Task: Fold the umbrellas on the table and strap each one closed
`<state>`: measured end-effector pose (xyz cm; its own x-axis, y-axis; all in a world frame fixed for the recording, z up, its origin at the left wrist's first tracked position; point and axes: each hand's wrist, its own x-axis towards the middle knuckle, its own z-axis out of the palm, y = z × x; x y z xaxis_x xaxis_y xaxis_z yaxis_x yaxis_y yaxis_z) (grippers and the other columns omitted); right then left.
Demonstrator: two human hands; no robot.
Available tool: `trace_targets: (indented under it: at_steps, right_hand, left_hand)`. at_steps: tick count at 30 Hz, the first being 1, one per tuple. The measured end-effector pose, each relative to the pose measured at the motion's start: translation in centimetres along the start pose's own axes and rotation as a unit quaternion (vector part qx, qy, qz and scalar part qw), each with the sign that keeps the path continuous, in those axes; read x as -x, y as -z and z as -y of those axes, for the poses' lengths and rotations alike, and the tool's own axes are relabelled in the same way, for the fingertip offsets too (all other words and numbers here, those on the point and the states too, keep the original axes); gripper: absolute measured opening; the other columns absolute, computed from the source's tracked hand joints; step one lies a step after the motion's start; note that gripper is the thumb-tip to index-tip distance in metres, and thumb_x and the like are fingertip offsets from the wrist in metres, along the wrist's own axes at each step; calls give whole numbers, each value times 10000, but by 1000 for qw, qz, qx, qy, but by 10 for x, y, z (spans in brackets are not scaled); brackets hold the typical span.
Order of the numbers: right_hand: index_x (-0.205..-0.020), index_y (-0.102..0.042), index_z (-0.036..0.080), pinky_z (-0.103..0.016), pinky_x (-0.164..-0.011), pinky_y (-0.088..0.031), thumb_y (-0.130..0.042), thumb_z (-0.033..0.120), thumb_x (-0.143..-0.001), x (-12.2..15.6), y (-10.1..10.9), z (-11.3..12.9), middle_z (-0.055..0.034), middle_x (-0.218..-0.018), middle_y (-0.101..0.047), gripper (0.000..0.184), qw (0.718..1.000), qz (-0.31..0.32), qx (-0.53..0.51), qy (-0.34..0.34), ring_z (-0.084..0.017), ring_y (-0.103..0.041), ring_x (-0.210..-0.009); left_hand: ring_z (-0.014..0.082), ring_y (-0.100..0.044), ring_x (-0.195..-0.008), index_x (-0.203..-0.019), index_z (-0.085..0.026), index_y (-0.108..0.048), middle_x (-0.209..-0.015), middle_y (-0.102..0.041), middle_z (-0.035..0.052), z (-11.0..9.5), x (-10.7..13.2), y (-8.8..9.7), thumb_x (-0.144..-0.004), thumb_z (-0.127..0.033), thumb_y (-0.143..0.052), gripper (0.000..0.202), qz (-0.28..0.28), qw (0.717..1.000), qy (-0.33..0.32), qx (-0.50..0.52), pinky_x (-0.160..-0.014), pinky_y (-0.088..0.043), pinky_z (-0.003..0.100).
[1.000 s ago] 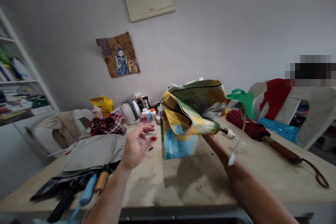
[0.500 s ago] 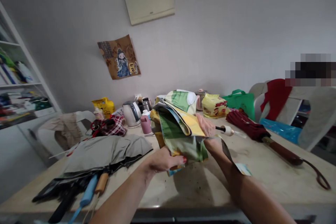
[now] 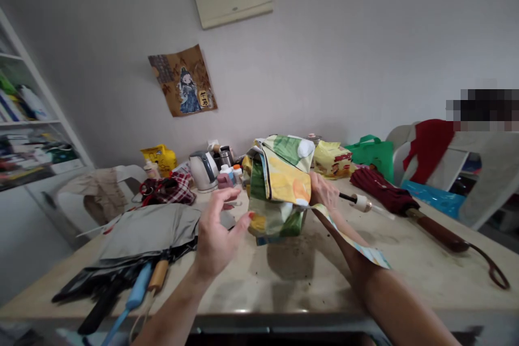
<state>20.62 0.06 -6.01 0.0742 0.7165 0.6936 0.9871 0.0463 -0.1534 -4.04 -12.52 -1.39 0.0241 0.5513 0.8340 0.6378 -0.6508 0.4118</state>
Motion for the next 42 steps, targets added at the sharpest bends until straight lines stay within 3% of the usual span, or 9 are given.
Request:
trace_targets:
  at_steps: [3,6,14,24,30,34,36,39,42]
  right_hand:
    - [-955,-584,155,-308,-580,-223,-476,124,-913,1,1,4,-97,-879,-677,120,1000,11,11,5,-200,-590,-788]
    - [-946,-581,156,-308,-589,-229,-500,134,-906,3,-2,4,-86,-872,-681,94,1000,1,14,16,-202,-597,-793]
    - [-906,-584,156,-303,-592,-229,-478,118,-916,3,-6,-1,-88,-850,-673,113,999,-19,10,29,-195,-591,-769]
    - [-912,-577,158,-293,-599,-234,-478,119,-916,5,-7,2,-83,-860,-663,106,998,-29,11,45,-193,-589,-775]
    - [-934,-577,164,-307,-585,-221,-458,130,-928,6,-2,7,-90,-876,-667,124,999,5,10,45,-204,-597,-783]
    - [-977,-578,161,-309,-586,-230,-424,131,-944,6,6,9,-106,-919,-673,160,995,55,-6,88,-202,-606,-794]
    - [-988,-584,143,-306,-585,-243,-395,133,-950,5,9,8,-121,-899,-672,192,984,94,-32,148,-209,-606,-777]
    - [-933,-602,137,-295,-594,-283,-452,155,-923,3,8,8,-107,-834,-672,151,953,145,-73,257,-198,-597,-732]
    - [-847,-597,157,-277,-620,-318,-523,164,-879,4,2,9,-63,-787,-667,81,921,147,-111,343,-171,-589,-707]
  left_hand:
    - [263,-556,-1214,-1281,-203,-528,-1292,-588,135,-36,-4,-5,-797,-261,-731,528,13,979,-191,-76,-973,-528,394]
    - [231,-584,-1205,-1419,-173,-398,-1316,-594,144,-44,-3,-23,-849,-139,-646,623,122,955,-255,-94,-988,-533,344]
    - [112,-648,-708,-850,-158,-689,-783,-660,46,-17,-1,-45,-895,-111,-572,134,76,976,-202,11,-669,-549,199]
    - [96,-597,-763,-840,-165,-687,-1068,-604,105,-3,11,-41,-859,-66,-598,134,91,961,-239,103,-672,-543,221]
    - [139,-588,-863,-937,-173,-647,-1006,-648,85,-6,12,-34,-846,-62,-616,147,107,956,-266,70,-774,-526,271]
    - [148,-595,-758,-914,-172,-618,-825,-688,46,-30,-19,-29,-846,-84,-584,116,83,952,-296,1,-724,-489,281]
    - [123,-573,-640,-849,-166,-612,-724,-656,17,-38,-53,-29,-828,-102,-571,79,58,967,-247,-37,-642,-459,250]
    - [109,-549,-574,-826,-161,-607,-667,-622,-13,-27,-121,-29,-727,-99,-615,117,64,994,-57,-75,-566,-408,220]
    - [84,-435,-457,-960,-159,-615,-562,-543,-70,13,-169,-22,-567,-21,-662,419,211,960,167,-75,-455,-292,202]
